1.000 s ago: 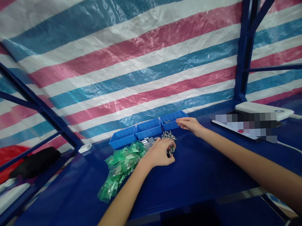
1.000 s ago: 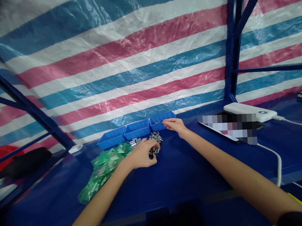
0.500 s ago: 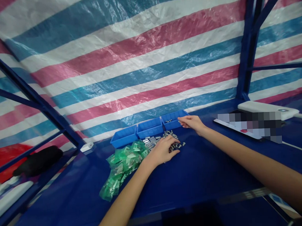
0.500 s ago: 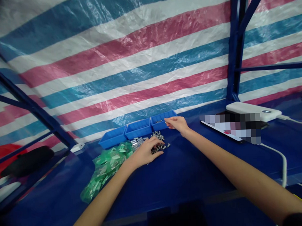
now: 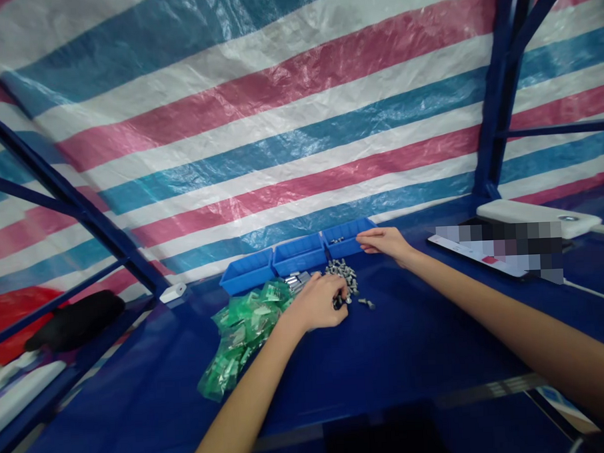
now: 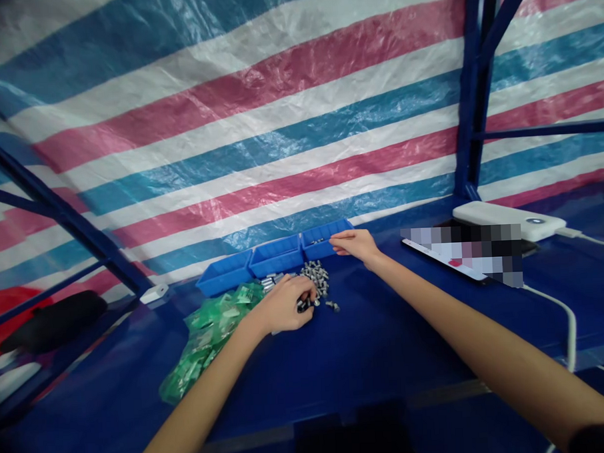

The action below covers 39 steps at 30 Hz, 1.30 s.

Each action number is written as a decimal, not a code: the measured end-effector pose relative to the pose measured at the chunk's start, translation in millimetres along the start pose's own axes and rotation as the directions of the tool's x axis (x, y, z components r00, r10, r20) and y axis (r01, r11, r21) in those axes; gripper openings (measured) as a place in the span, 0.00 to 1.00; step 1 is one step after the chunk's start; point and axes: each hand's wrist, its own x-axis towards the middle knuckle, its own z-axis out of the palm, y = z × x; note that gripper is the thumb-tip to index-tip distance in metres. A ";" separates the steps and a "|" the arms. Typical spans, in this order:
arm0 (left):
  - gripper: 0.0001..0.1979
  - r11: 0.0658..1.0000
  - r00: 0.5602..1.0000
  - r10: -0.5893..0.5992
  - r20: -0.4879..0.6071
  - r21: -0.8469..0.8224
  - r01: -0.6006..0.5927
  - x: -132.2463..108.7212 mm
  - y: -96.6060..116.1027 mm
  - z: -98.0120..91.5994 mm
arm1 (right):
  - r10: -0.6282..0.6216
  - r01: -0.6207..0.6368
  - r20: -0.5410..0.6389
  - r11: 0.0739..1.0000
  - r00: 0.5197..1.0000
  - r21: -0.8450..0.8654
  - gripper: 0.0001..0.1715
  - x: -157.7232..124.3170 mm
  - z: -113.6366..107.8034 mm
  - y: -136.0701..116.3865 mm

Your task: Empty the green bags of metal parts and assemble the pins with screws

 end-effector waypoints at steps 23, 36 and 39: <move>0.11 0.990 0.996 0.084 -0.034 -0.107 -0.087 9.6 11.8 15.9 | -0.143 0.118 0.192 0.984 0.971 0.132 0.26 5.3 4.3 -2.4; 0.07 0.998 0.996 -0.047 -0.080 -0.043 0.044 10.5 3.2 18.0 | 0.093 0.376 0.621 0.723 0.778 -0.580 0.22 -8.4 -4.7 -6.8; 0.06 0.999 0.996 -0.039 -0.081 -0.026 0.037 10.9 3.4 17.8 | 0.285 0.316 0.649 0.693 0.706 -0.648 0.25 -9.7 -12.0 -16.9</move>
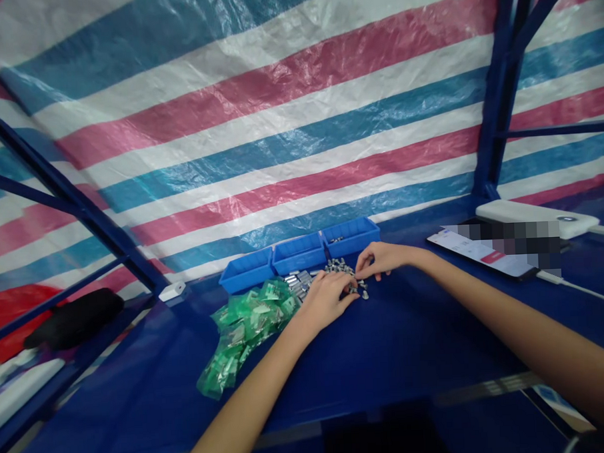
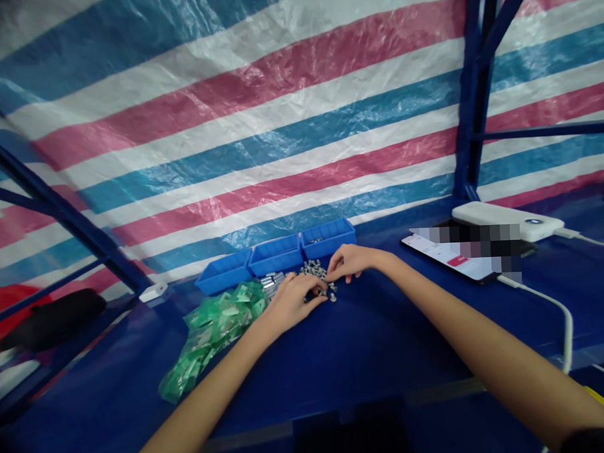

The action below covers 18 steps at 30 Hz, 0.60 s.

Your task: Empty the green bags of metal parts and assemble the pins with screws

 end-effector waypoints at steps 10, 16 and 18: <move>0.06 0.999 0.999 0.013 -0.047 0.051 -0.011 -0.7 -5.8 5.3 | -0.036 0.041 0.136 0.999 0.990 -0.034 0.32 -4.4 7.7 -6.6; 0.06 0.998 0.999 0.000 -0.054 0.069 0.004 -0.5 -6.3 6.6 | -0.117 0.119 0.061 0.992 0.991 -0.031 0.24 -2.1 15.5 -8.4; 0.05 0.998 0.998 -0.012 -0.062 0.059 0.015 -0.4 -6.4 6.2 | -0.129 0.130 0.041 0.991 0.991 -0.030 0.22 -2.2 16.2 -9.3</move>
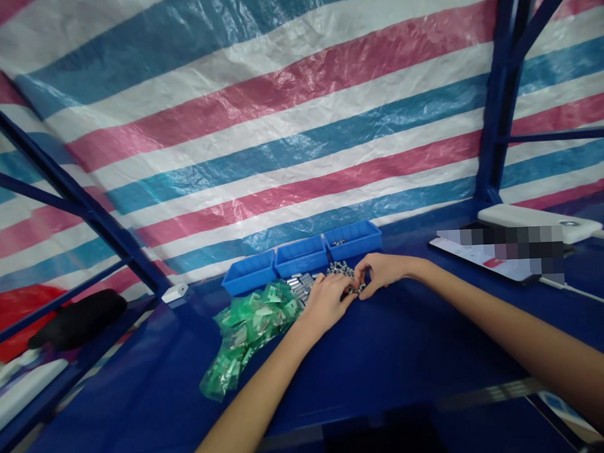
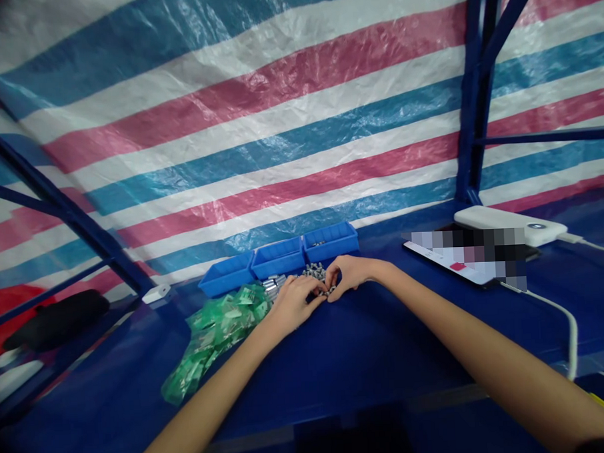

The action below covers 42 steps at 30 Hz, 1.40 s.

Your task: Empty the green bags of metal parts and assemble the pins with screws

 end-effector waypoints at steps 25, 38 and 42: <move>0.11 0.703 0.833 -0.476 -0.284 -0.691 0.166 7.9 -8.3 5.2 | -0.213 0.252 -0.411 0.967 0.886 0.044 0.20 11.5 1.7 -8.3; 0.12 0.589 0.818 -0.520 -0.244 -0.797 0.137 10.0 -10.7 8.4 | -0.211 0.244 -0.436 0.970 0.875 0.021 0.20 14.1 7.6 -11.1; 0.12 0.600 0.804 -0.534 -0.263 -0.787 0.141 10.2 -8.6 5.9 | -0.205 0.236 -0.467 0.972 0.860 0.009 0.18 13.9 8.3 -13.8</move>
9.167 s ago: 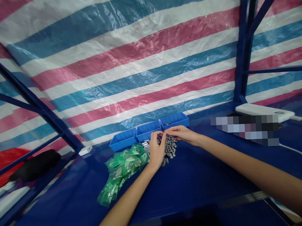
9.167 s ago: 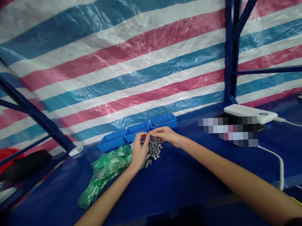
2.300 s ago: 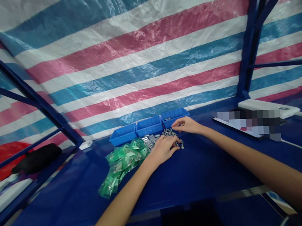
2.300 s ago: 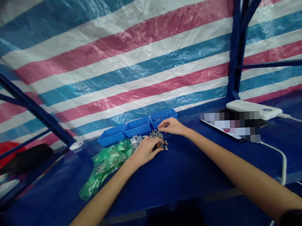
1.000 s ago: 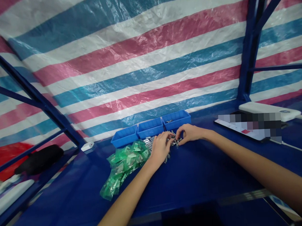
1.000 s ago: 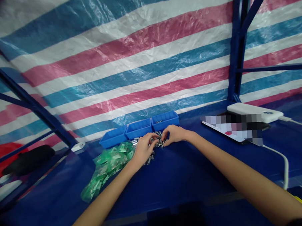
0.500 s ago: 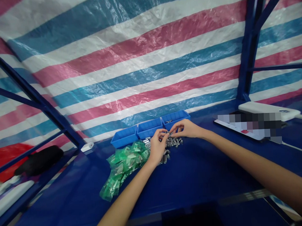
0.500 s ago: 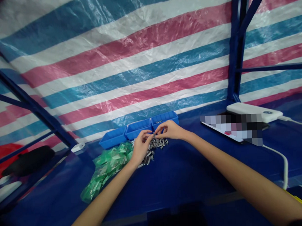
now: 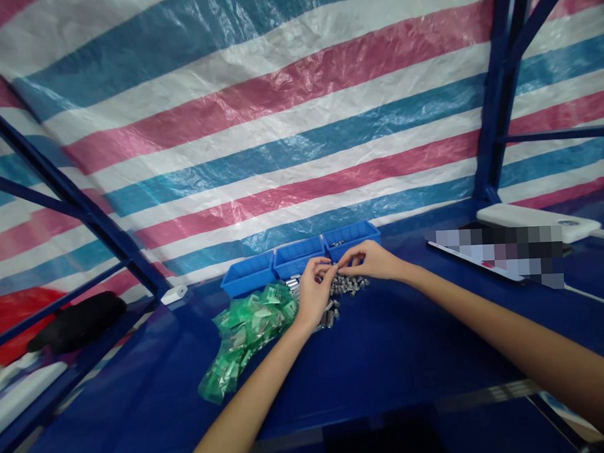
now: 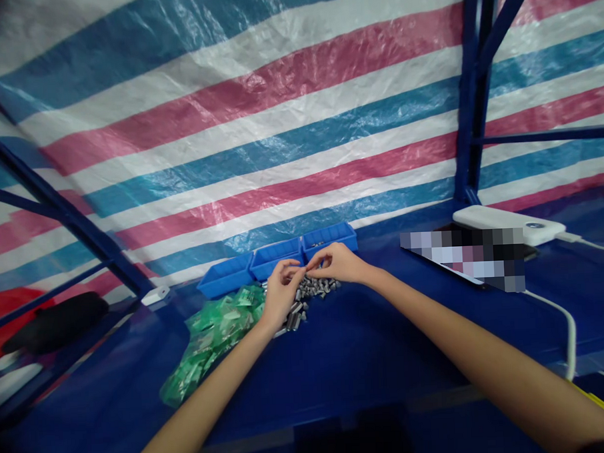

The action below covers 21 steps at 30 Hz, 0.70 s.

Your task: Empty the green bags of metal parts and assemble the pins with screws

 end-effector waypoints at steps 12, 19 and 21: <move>0.11 0.991 0.985 0.112 -0.127 0.088 -0.102 -3.3 12.6 -1.5 | 0.144 -0.134 -0.030 0.967 0.989 0.218 0.20 -0.6 7.5 -6.5; 0.09 0.990 0.980 0.124 -0.153 0.090 -0.111 -5.0 17.0 0.0 | 0.165 -0.153 -0.028 0.955 0.986 0.256 0.19 -1.3 14.8 -6.7; 0.10 0.991 0.982 0.119 -0.144 0.082 -0.108 -5.0 15.9 -0.1 | 0.168 -0.155 -0.025 0.950 0.985 0.270 0.19 -1.6 16.4 -6.1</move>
